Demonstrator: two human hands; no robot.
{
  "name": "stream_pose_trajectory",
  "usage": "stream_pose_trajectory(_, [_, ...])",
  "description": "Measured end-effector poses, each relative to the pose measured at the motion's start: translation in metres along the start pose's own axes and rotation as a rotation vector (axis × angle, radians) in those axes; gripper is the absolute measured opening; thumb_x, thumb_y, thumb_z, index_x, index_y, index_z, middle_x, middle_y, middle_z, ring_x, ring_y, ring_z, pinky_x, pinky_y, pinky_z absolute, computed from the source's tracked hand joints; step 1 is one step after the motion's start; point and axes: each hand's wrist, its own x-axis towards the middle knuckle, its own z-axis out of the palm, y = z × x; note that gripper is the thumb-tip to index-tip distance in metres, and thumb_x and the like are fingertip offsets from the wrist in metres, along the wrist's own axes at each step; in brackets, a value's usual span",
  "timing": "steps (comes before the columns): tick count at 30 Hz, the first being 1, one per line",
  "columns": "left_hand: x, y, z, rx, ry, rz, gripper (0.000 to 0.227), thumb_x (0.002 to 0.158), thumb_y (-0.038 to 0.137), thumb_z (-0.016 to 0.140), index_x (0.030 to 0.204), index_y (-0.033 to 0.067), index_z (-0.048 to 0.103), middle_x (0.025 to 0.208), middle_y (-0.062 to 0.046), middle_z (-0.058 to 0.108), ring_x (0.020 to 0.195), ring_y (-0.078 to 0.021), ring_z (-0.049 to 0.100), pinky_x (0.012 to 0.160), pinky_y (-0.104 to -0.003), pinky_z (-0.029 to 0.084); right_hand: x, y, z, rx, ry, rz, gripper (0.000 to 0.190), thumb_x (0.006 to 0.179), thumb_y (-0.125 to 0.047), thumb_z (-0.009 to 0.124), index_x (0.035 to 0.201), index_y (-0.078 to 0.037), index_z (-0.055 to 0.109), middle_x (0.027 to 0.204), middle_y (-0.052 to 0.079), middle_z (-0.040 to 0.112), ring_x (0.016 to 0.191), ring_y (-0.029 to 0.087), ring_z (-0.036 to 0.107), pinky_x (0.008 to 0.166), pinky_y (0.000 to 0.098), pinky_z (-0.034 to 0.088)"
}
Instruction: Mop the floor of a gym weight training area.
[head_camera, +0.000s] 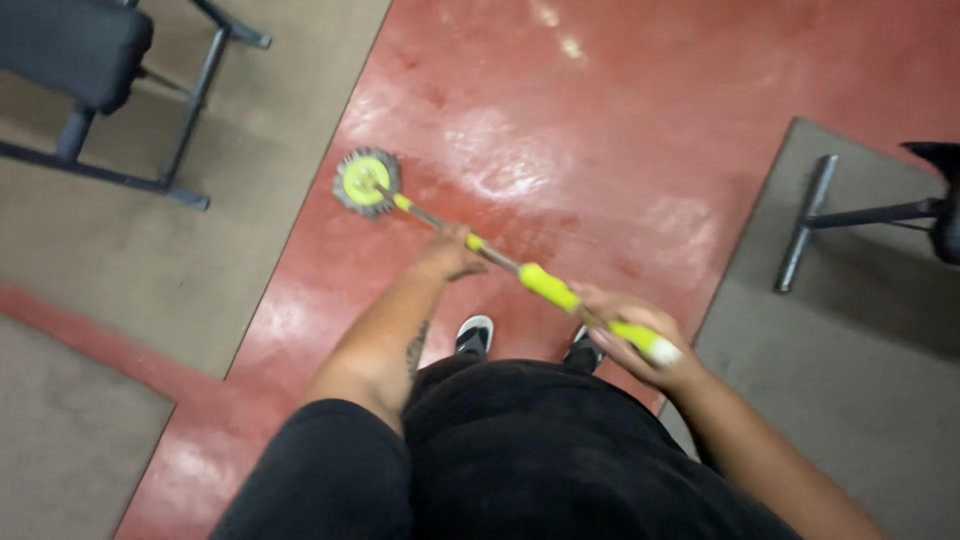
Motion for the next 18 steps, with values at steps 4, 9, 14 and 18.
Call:
stream_pose_trajectory(4, [-0.004, -0.074, -0.005, 0.040, 0.211, 0.074, 0.100, 0.071, 0.048, 0.091, 0.150, 0.0140, 0.040, 0.162, -0.025, 0.026, 0.145, -0.0428, 0.034, 0.109, -0.047, 0.036, 0.061, -0.006, 0.061, 0.085, -0.037, -0.127, 0.015, 0.097, 0.003, 0.067, 0.111, -0.001, 0.063, 0.119, 0.014, 0.071, 0.128, 0.036, 0.064, 0.125, 0.0555, 0.040])
stream_pose_trajectory(9, [-0.024, -0.088, -0.012, 0.134, 0.180, 0.091, 0.069, 0.083, 0.037, 0.079, 0.142, 0.0203, 0.047, 0.161, -0.013, 0.030, 0.143, -0.0386, 0.037, 0.106, -0.055, 0.038, 0.055, -0.054, 0.085, -0.023, -0.057, -0.110, 0.008, 0.096, -0.001, 0.069, 0.103, -0.002, 0.067, 0.104, 0.012, 0.074, 0.108, 0.031, 0.075, 0.122, 0.0538, 0.047])
stream_pose_trajectory(14, [-0.065, -0.015, 0.003, 0.070, 0.096, 0.480, 0.020, 0.090, 0.034, 0.070, 0.101, 0.0164, 0.070, 0.107, -0.015, 0.070, 0.106, -0.0372, 0.067, 0.087, -0.051, 0.052, -0.012, -0.143, 0.047, -0.246, -0.016, 0.005, 0.013, 0.089, -0.003, 0.069, 0.101, -0.002, 0.073, 0.104, 0.015, 0.078, 0.114, 0.033, 0.075, 0.109, 0.0497, 0.053])
stream_pose_trajectory(18, [-0.083, 0.053, 0.039, 0.016, -0.057, 0.944, 0.033, 0.084, 0.043, 0.076, 0.095, 0.0132, 0.068, 0.096, -0.017, 0.070, 0.096, -0.0402, 0.066, 0.082, -0.053, 0.052, -0.042, -0.240, 0.016, -0.327, -0.108, 0.159, 0.007, 0.092, -0.010, 0.069, 0.097, -0.008, 0.072, 0.107, 0.010, 0.078, 0.119, 0.035, 0.074, 0.104, 0.0481, 0.060])
